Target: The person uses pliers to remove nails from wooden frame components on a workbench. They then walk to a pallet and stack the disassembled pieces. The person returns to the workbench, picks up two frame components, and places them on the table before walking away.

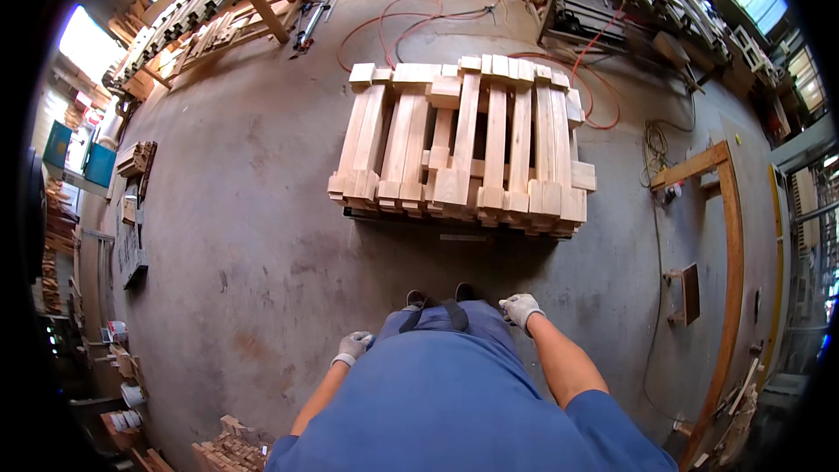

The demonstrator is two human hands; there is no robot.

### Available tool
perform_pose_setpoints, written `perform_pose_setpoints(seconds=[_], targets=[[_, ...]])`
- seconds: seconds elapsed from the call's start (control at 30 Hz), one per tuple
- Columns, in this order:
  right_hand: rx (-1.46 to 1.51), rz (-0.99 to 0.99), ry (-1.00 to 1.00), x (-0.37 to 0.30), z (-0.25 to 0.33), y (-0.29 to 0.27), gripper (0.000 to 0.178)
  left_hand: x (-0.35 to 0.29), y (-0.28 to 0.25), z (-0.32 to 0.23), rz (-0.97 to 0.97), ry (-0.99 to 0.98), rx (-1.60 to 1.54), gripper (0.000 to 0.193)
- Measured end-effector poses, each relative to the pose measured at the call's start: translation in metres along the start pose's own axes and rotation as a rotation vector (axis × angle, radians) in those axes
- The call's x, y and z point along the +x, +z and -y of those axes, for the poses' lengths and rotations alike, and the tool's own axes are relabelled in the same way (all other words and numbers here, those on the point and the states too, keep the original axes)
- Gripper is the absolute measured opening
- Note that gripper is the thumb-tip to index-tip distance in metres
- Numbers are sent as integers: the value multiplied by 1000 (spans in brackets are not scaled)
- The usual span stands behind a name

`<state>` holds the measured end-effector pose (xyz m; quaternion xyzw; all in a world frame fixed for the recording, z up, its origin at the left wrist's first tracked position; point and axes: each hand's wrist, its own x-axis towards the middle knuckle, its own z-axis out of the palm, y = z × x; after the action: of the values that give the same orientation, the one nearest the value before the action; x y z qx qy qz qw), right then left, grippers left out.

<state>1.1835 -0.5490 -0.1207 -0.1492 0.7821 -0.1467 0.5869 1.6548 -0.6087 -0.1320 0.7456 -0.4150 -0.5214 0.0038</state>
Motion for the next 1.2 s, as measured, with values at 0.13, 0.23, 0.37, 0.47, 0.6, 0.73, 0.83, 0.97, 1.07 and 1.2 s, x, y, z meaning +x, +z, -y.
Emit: perform_pose_setpoints(seconds=[0.13,0.23,0.37,0.47,0.6,0.73,0.83,0.97,1.07,1.2], targets=[[-180,-1,141,11,-88,-16,36,-20,-7,-20,20,-93,58,26],[-40,-40,268,-7,-113,-20,44,-8,1,10,28,-30,202,30],[-321,61,112,25,-150,-22,44,22,27,44,100,2,155,34],[-432,93,-51,52,-149,-23,46,28,39,46,78,53,158,33],[-103,49,-24,48,-96,-13,32,10,34,12,11,4,98,28],[125,15,49,18,-41,-20,29,-9,29,-20,-30,-16,80,27],[122,29,54,22,-35,-24,30,-5,34,-3,-38,48,96,27],[23,25,101,24,-38,-27,31,-6,38,6,-27,36,137,26],[-22,-10,139,28,-58,-33,34,-9,39,-1,-11,92,195,26],[-252,60,92,30,-62,-36,39,-2,41,29,-3,30,73,25]])
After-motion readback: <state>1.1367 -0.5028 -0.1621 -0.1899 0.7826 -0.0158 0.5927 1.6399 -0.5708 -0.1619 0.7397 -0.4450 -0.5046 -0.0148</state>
